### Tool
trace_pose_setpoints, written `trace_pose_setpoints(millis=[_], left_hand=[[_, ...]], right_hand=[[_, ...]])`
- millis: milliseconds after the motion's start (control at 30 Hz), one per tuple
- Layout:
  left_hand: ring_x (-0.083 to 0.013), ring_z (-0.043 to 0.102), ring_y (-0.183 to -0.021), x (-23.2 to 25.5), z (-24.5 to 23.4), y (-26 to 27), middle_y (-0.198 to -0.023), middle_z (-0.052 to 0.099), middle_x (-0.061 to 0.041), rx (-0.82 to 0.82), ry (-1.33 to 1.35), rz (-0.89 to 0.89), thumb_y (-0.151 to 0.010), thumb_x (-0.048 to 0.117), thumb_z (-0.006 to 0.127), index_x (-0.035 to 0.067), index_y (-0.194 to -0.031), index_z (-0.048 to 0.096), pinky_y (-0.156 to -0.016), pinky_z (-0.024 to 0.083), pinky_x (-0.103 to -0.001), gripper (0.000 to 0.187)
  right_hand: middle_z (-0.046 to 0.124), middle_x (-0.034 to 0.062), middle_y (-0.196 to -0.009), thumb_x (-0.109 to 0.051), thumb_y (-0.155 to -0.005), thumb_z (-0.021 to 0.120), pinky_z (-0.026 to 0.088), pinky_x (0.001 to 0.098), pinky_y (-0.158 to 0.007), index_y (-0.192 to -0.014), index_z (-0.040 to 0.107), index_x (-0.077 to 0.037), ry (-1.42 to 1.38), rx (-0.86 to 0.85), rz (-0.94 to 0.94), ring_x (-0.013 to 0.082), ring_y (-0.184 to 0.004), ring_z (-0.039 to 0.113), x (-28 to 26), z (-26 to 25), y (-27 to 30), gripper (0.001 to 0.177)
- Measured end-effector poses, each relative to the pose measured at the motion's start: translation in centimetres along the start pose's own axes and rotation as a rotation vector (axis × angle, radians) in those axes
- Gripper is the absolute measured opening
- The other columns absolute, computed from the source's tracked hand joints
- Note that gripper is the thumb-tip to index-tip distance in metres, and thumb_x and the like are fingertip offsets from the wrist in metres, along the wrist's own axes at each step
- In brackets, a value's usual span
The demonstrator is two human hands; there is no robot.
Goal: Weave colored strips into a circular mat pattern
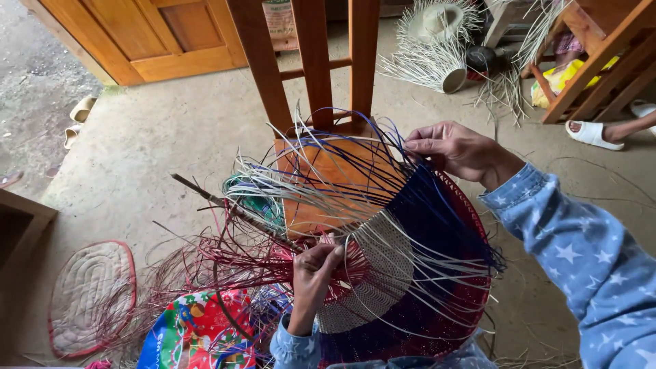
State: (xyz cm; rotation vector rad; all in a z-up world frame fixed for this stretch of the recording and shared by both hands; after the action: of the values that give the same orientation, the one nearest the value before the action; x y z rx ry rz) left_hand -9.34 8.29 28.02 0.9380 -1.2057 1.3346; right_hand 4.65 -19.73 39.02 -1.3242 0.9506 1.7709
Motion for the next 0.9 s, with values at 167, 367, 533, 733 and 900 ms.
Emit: trace_pose_setpoints(millis=[167, 367, 533, 733, 900], left_hand=[[-0.0099, 0.059, -0.055, 0.0, 0.1, -0.2, -0.069, 0.073, -0.007, -0.004, 0.025, -0.006, -0.091, 0.016, 0.074, -0.007, -0.089, 0.079, -0.049, 0.047, -0.022, 0.023], [-0.0106, 0.058, -0.051, 0.1, 0.4, -0.7, -0.067, 0.073, -0.007, 0.003, -0.011, -0.021, -0.09, 0.021, 0.075, -0.006, -0.09, 0.08, -0.045, 0.045, -0.023, 0.027], [-0.0093, 0.058, -0.058, 0.2, 1.1, -0.9, -0.072, 0.072, -0.005, -0.035, 0.034, -0.037, -0.093, 0.016, 0.072, -0.007, -0.093, 0.079, -0.051, 0.046, -0.023, 0.024], [-0.0111, 0.064, -0.059, 0.4, 1.2, -0.9, -0.075, 0.077, -0.008, -0.038, 0.013, -0.031, -0.092, 0.016, 0.072, -0.007, -0.096, 0.08, -0.053, 0.051, -0.023, 0.025], [-0.011, 0.061, -0.056, 0.5, 1.2, -1.0, -0.073, 0.075, -0.008, -0.045, 0.041, -0.029, -0.092, 0.017, 0.072, -0.007, -0.094, 0.079, -0.05, 0.049, -0.023, 0.025]], right_hand=[[0.072, 0.0086, -0.087, -0.007, -0.092, 0.07, 0.055, 0.0218, -0.065, -0.1, 0.07, -0.001, 0.061, 0.044, -0.144, 0.013, -0.07, 0.067, -1.1, -0.3, 0.0, 0.011], [0.071, 0.0118, -0.09, -0.005, -0.093, 0.068, 0.051, 0.0262, -0.071, -0.1, 0.07, 0.002, 0.424, 0.181, -0.248, 0.0156, -0.077, 0.061, -3.5, -0.3, 3.3, 0.01], [0.072, 0.0113, -0.086, -0.001, -0.092, 0.067, 0.054, 0.0273, -0.074, -0.092, 0.071, 0.002, 0.624, 0.205, -0.24, 0.0163, -0.077, 0.064, -5.6, 2.1, 5.7, 0.005], [0.068, 0.005, -0.08, 0.001, -0.093, 0.068, 0.044, 0.0214, -0.065, -0.091, 0.072, 0.001, 0.565, 0.25, -0.315, 0.0096, -0.069, 0.055, -5.0, 1.3, 5.8, 0.005], [0.065, 0.0052, -0.078, -0.001, -0.092, 0.067, 0.042, 0.024, -0.061, -0.087, 0.069, -0.001, 0.781, 0.328, -0.424, 0.0114, -0.065, 0.052, -6.4, 4.7, 7.1, 0.006]])
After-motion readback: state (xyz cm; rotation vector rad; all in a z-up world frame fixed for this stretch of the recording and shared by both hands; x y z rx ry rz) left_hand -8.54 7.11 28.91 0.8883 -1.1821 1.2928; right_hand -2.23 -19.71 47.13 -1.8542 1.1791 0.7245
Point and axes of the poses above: each hand's wrist, its own y-axis away from the middle knuckle, its own z-axis out of the palm, x = y × z, the point moved 7 cm from there along -y, towards the middle knuckle
